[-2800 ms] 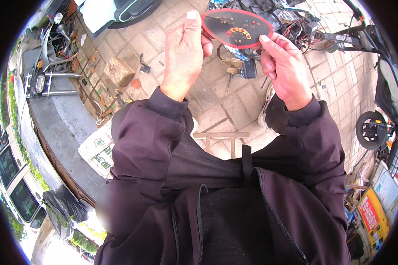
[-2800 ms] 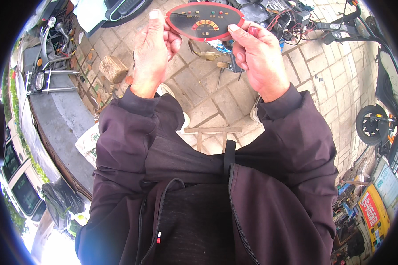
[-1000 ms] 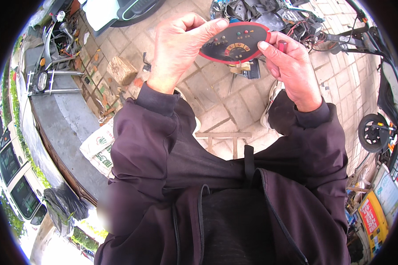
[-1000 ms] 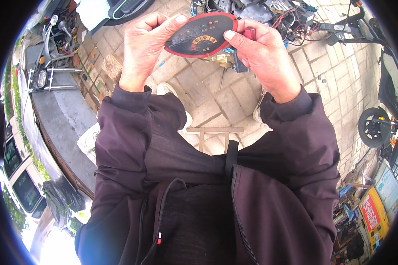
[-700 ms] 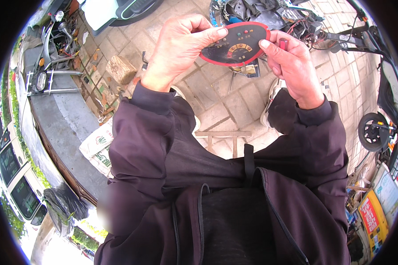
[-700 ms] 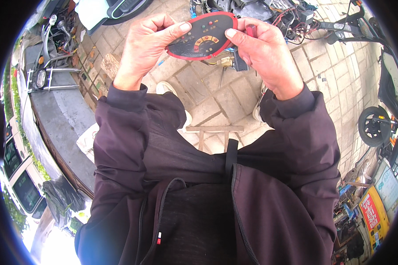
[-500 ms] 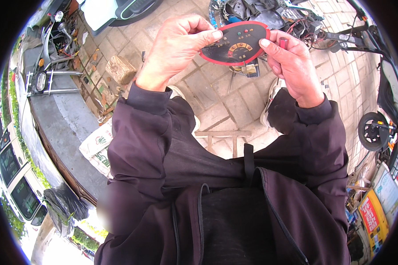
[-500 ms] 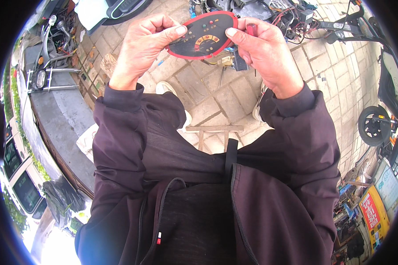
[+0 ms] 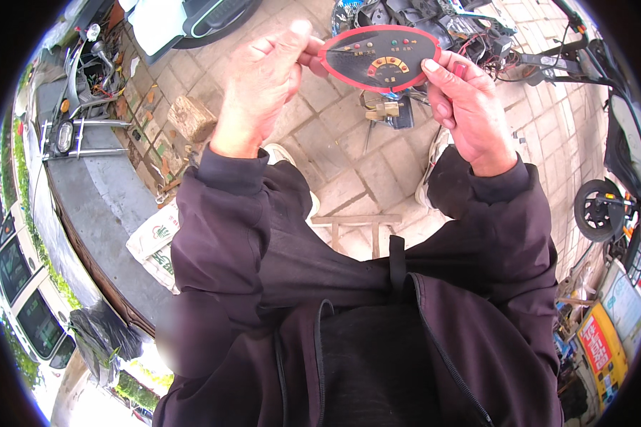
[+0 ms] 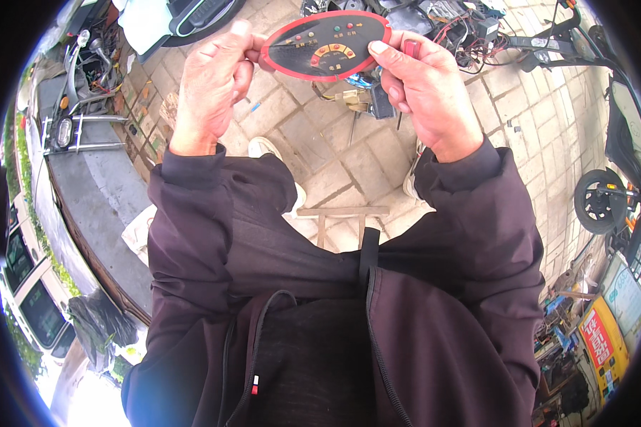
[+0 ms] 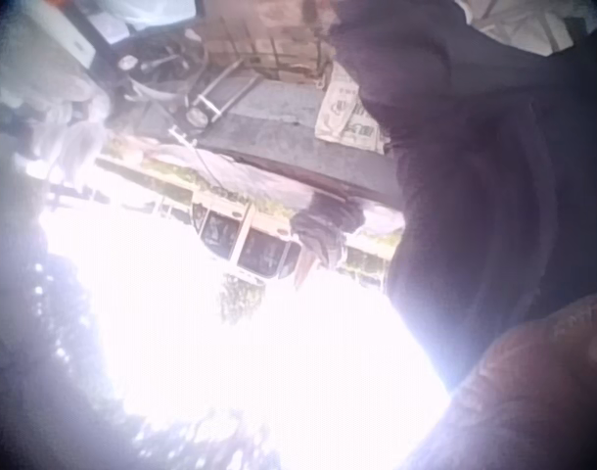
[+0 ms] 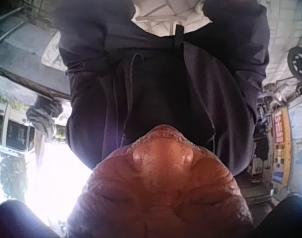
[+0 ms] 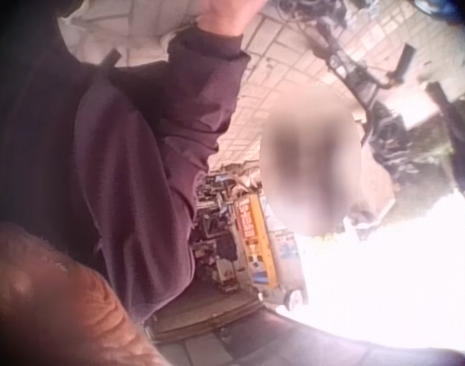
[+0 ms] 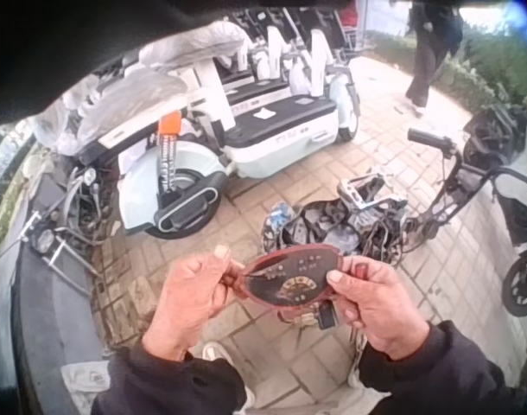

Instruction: The person uses a screwdriver to adjust wires on a small green circuit board inside a scooter dashboard housing. They then attach a red-rimmed display faceplate to the housing and inspect the assembly. The work is performed outdoors on a tiled surface with scooters nearby.

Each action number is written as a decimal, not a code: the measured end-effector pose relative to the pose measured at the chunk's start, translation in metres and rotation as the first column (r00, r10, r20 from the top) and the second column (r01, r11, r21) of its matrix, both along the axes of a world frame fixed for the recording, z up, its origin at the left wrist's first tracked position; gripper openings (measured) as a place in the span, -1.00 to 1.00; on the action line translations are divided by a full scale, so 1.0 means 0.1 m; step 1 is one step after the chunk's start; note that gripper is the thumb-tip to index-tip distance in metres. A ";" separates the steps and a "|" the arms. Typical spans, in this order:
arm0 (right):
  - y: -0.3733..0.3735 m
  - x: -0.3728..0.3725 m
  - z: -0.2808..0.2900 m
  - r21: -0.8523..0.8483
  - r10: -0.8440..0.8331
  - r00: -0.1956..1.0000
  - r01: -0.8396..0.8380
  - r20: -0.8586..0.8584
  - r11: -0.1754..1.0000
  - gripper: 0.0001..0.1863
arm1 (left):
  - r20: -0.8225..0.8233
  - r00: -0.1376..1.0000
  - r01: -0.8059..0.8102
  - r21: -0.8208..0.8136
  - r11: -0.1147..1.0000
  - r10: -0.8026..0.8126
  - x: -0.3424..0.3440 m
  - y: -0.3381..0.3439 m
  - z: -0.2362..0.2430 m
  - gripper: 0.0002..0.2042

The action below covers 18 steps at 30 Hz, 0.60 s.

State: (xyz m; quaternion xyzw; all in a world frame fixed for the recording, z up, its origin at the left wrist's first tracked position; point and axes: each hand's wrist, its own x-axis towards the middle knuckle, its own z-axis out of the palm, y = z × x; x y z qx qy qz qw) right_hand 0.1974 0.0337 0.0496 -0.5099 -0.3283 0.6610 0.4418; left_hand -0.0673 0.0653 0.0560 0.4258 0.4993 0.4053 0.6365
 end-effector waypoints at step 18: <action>-0.03 -0.10 -0.09 0.012 -0.029 1.000 0.029 -0.009 0.999 -0.85 | 0.003 1.000 -0.021 0.126 0.992 0.021 0.17 -0.02 -0.23 -0.78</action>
